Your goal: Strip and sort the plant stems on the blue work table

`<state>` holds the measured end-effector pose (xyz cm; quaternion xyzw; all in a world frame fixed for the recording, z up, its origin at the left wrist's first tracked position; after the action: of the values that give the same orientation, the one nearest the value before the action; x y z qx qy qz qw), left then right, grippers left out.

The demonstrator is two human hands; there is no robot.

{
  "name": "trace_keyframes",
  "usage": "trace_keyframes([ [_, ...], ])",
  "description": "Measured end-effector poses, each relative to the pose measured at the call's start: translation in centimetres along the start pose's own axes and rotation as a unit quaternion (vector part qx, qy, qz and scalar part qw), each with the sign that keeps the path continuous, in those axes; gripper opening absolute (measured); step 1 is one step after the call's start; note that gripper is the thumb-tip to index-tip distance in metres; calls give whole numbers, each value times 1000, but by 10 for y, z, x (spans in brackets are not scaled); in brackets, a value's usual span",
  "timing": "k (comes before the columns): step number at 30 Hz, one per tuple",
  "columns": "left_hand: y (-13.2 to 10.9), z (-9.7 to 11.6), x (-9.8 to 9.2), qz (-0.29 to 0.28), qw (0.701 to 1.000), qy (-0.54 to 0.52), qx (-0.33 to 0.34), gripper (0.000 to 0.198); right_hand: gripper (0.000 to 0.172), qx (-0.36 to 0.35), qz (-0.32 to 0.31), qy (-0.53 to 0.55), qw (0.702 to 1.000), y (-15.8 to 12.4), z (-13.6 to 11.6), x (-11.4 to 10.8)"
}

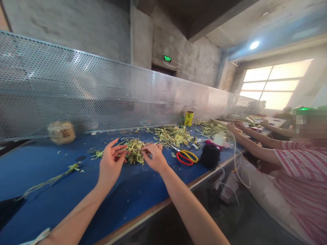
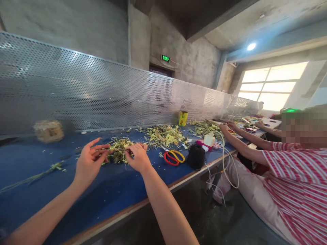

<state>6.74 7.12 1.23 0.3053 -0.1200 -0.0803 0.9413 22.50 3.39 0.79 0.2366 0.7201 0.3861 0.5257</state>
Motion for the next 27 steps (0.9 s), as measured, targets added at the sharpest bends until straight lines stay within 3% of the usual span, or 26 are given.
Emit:
trace_keyframes([
  [6,-2,-1,0,-40,999,21,0,67,12,28,-12,-5,1000,0,2,4],
  [8,-3,-2,-1,-32,999,26,-3,67,13,57,12,1,998,-1,4,2],
  [10,-2,-3,-4,-11,999,32,0,66,17,110,86,25,990,-2,9,-5],
  [13,-1,-2,-8,15,998,52,18,59,28,203,247,84,944,-8,22,-15],
  [14,0,-1,-10,19,998,61,22,57,30,222,271,90,932,-9,26,-15],
  [16,3,0,-11,22,996,77,26,54,30,225,222,65,947,-7,31,-9],
  [18,5,1,-13,27,995,93,30,52,28,189,77,7,979,-2,32,2],
  [20,6,1,-15,35,993,110,36,51,26,157,-34,-38,986,1,30,11],
  [22,7,1,-16,42,991,124,39,49,29,159,-55,-60,984,2,30,11],
  [24,7,1,-17,39,987,152,34,44,33,170,-37,-83,981,1,29,5],
  [27,4,2,-13,7,975,220,24,35,30,153,-56,-109,981,0,25,2],
])
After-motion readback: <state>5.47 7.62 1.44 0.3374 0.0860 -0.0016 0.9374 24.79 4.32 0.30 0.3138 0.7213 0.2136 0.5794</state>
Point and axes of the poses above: each hand's wrist, its own y-axis towards the middle knuckle, its own x-axis out of the palm, z = x × y, the point moved 3 cm from there along y, towards the middle knuckle, and after that the axes turned 15 degrees about -y, right-handed, at the moved point
